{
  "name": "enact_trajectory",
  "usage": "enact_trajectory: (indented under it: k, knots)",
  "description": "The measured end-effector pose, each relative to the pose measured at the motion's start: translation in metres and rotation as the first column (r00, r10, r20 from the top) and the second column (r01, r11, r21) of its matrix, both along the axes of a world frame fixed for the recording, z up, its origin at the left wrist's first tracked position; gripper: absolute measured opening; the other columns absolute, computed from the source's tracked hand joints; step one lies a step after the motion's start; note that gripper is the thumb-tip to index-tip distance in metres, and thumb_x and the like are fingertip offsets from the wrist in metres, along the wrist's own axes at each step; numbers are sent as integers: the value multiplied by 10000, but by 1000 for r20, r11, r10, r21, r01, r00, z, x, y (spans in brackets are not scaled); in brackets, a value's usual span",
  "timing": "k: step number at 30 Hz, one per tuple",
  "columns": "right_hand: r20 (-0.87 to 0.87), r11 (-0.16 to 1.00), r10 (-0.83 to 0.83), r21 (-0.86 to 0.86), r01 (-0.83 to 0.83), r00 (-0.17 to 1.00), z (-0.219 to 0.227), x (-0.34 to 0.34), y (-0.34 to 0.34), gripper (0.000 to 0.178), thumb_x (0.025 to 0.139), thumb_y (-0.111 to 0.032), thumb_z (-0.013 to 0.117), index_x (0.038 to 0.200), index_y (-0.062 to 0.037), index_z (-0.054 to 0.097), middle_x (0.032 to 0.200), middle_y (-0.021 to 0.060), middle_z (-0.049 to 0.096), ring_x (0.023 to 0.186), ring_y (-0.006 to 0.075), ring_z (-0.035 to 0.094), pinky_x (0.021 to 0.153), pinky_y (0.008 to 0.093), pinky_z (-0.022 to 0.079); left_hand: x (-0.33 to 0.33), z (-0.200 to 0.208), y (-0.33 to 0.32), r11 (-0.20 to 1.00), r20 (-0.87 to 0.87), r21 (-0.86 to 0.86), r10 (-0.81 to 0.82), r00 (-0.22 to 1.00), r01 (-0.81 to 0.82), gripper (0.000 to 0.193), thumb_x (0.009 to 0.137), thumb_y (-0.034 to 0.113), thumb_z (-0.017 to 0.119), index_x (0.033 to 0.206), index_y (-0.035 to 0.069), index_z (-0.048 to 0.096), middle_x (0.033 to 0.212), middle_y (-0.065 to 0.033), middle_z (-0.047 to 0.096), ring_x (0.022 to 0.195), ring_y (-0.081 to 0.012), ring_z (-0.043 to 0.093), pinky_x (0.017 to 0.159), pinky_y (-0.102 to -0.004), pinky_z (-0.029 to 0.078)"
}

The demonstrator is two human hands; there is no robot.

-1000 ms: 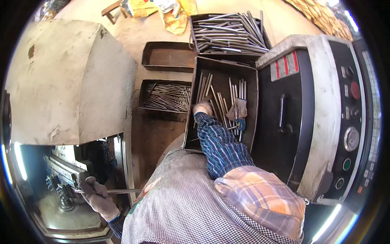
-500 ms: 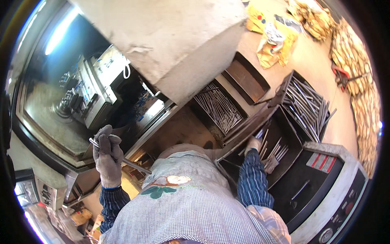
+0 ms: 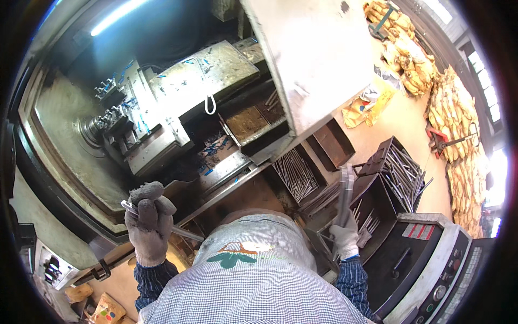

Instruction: The person operates a CNC lathe, repeatedly loading metal rods into the chuck, starting the machine, and removing finished parts. They place the finished rods into a nearby bin while another worker is present in the background.

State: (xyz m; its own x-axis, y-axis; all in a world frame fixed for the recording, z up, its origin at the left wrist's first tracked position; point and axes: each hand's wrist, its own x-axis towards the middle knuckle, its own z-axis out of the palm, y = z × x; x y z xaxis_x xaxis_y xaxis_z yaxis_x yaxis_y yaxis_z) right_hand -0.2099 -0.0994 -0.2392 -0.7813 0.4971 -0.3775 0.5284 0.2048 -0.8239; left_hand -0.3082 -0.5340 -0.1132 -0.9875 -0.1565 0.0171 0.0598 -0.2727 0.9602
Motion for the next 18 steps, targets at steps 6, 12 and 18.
enact_trajectory:
  k: [6,12,18]
  knots:
    - [-1,866,497,59,-497,867,28,-93,-136,604,784,-57,684,1374,-30,560,873,12,606,791,106,596,749,272,534,-6,20,-47,995,-13,95,-33,999,34,482,966,390,700,1284,35,625,839,-100,704,403,-14,325,359,-200,188]
    - [-291,746,614,-91,-660,734,52,-183,-232,463,841,-31,777,1270,-41,603,876,-42,587,800,45,551,712,223,494,-5,31,-72,996,5,41,82,997,-82,455,981,345,689,1307,36,619,860,-107,707,395,-12,325,355,-198,191]
    - [-170,694,636,-300,-654,753,-6,-248,-232,473,816,-102,774,1257,-22,623,945,8,618,882,105,596,854,257,486,-4,49,-86,978,2,63,201,980,-201,415,988,270,680,1284,-15,620,869,-133,727,415,-17,368,365,-191,233]
